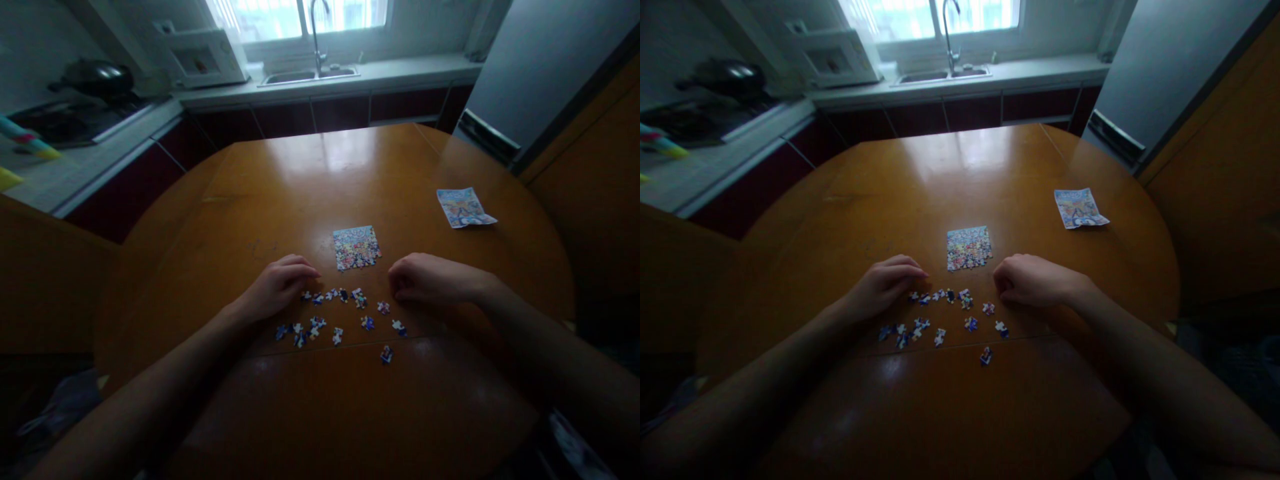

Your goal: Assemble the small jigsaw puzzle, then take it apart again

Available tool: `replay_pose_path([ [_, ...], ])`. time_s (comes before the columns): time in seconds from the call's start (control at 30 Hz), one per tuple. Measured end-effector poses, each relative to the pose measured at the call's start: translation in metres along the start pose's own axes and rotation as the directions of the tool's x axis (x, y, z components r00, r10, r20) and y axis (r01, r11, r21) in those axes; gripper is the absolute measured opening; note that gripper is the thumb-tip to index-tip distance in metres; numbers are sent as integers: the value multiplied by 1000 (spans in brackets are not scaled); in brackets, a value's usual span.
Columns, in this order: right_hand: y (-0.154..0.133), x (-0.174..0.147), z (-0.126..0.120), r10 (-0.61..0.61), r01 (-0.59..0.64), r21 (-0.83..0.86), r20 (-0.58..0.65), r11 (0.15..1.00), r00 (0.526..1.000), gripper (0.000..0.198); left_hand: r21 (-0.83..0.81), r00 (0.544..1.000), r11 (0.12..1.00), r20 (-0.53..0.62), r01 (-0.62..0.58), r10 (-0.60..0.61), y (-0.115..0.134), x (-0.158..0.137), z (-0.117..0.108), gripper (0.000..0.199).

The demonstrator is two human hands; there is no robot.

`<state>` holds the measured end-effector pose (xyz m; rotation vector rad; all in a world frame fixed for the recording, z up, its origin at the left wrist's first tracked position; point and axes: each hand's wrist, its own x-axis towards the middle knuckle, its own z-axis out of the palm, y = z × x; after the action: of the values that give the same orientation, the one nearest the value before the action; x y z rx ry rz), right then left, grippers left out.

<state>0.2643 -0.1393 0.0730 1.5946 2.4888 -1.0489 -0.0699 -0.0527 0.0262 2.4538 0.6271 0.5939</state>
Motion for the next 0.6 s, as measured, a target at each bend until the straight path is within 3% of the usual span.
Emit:
replay_pose_path([
  [0.23, 1, -1, 0, -27, 27, -6, -29, 1000, 999, 15, -4, 1000, 1000, 17, 3, -3, 2, 1, -1, 21],
  [0.6, 0, -1, -1, 4, -4, -1, -2, 1000, 1000, 9, -10, 1000, 1000, 22, 10, -10, -2, 0, 0, 22],
])
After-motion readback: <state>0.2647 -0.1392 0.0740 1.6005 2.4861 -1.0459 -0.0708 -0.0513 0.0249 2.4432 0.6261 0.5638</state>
